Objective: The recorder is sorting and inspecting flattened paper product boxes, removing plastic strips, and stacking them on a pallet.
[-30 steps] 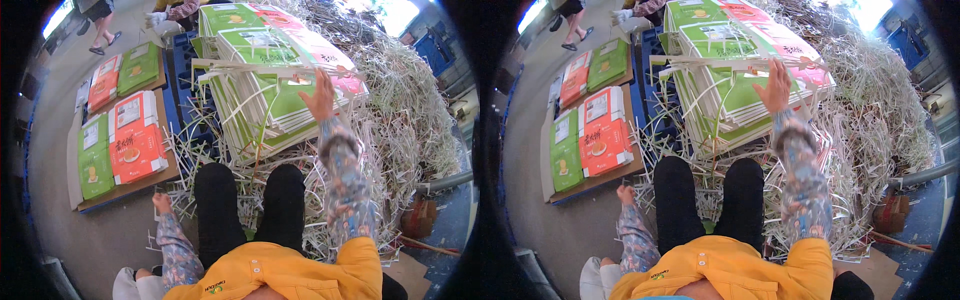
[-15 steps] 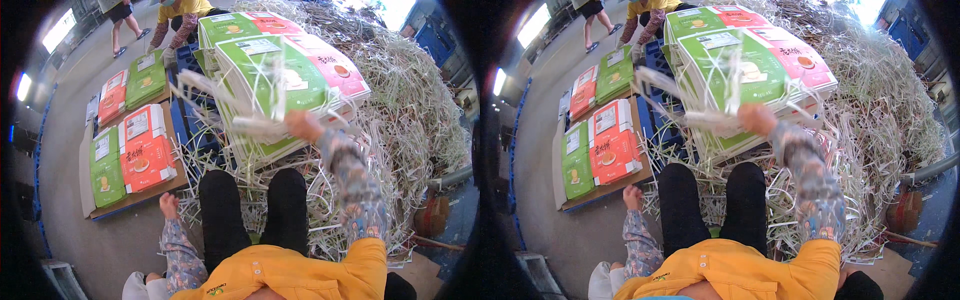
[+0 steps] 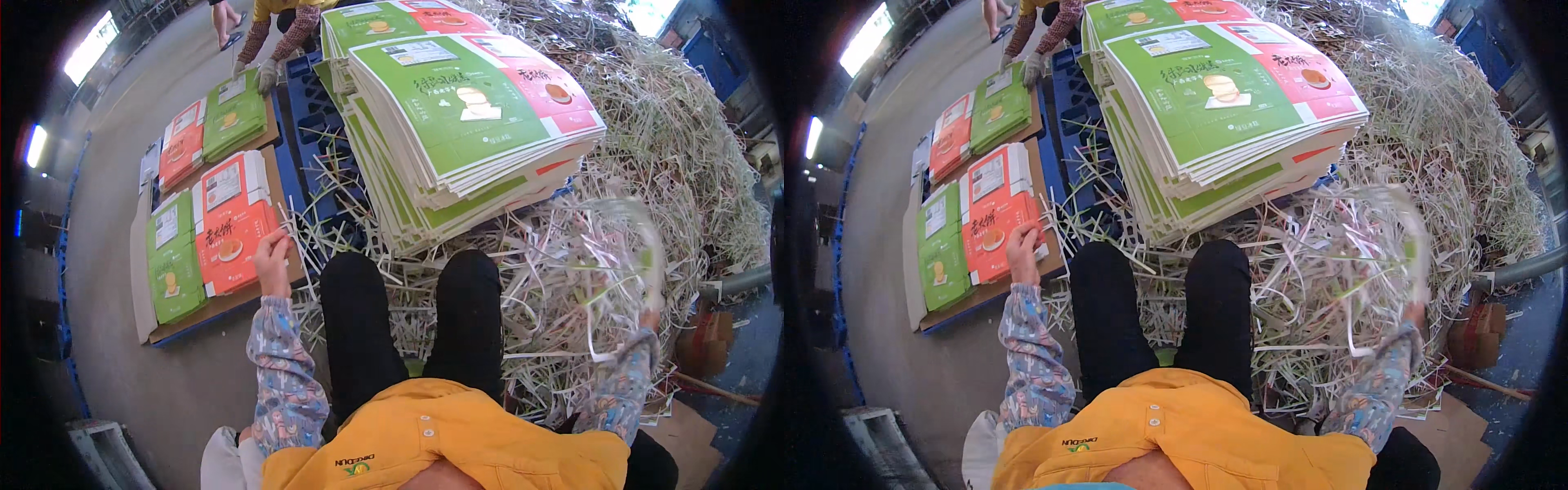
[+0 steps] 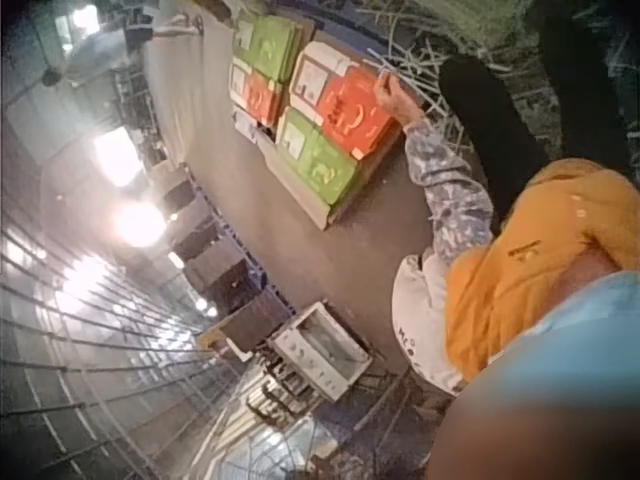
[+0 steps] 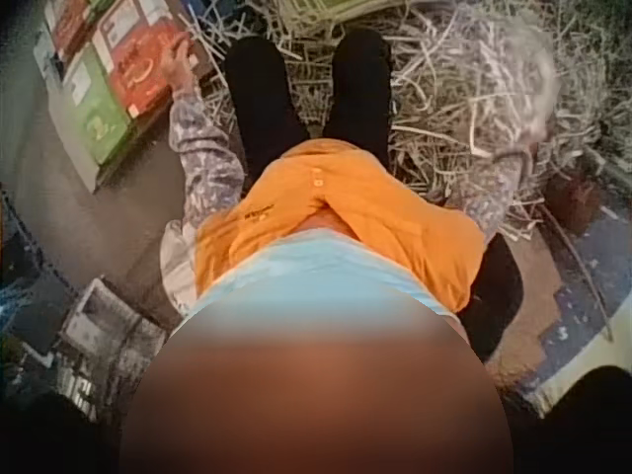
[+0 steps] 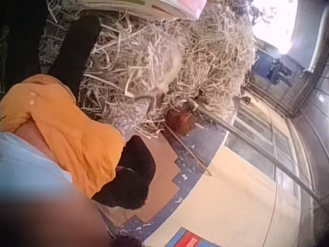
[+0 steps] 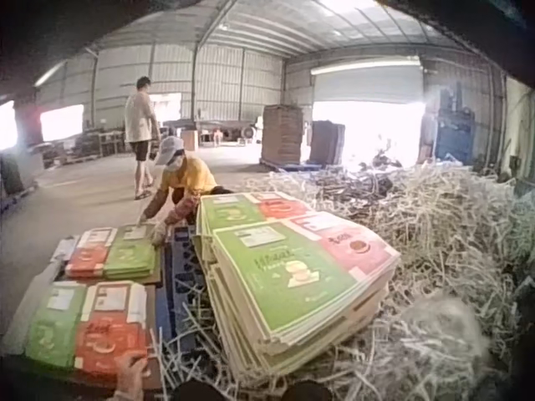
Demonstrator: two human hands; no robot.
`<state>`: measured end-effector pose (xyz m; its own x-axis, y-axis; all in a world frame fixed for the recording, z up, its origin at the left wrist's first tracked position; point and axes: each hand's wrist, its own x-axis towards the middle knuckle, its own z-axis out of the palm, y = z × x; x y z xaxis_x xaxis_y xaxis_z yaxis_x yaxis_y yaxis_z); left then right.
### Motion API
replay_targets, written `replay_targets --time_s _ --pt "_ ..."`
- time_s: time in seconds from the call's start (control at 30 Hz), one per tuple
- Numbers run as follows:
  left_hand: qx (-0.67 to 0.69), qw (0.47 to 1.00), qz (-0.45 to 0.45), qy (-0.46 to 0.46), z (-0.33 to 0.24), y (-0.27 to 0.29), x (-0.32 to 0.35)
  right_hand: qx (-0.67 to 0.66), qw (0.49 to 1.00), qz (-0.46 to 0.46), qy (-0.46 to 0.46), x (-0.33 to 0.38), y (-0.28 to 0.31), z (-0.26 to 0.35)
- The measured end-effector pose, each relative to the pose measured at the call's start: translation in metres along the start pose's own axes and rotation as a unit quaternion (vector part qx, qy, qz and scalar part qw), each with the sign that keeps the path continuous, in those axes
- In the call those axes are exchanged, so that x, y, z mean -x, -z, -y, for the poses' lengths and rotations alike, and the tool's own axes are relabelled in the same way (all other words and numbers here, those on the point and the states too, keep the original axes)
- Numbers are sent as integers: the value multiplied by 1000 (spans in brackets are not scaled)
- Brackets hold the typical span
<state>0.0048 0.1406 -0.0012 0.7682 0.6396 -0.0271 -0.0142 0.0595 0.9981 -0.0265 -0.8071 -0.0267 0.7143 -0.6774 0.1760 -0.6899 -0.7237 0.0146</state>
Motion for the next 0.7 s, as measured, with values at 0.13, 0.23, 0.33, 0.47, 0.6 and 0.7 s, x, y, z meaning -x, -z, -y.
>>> replay_targets --time_s 0.13,0.23,0.33,0.47,0.6,0.7 --pt "-57 990 122 -42 -54 -47 21 63 986 73 -136 99 85 151" --pt "-13 964 262 -31 -68 -127 24 17 991 -118 68 86 65 134" --pt "-13 958 285 -8 -73 -170 29 -200 937 -158 237 123 75 236" --pt "21 964 266 21 -68 -210 33 -335 867 -46 367 203 106 338" --pt "19 970 239 44 -59 -226 35 -492 789 134 343 252 114 390" --pt "-16 975 217 47 -54 -223 35 -560 739 166 335 274 119 426"
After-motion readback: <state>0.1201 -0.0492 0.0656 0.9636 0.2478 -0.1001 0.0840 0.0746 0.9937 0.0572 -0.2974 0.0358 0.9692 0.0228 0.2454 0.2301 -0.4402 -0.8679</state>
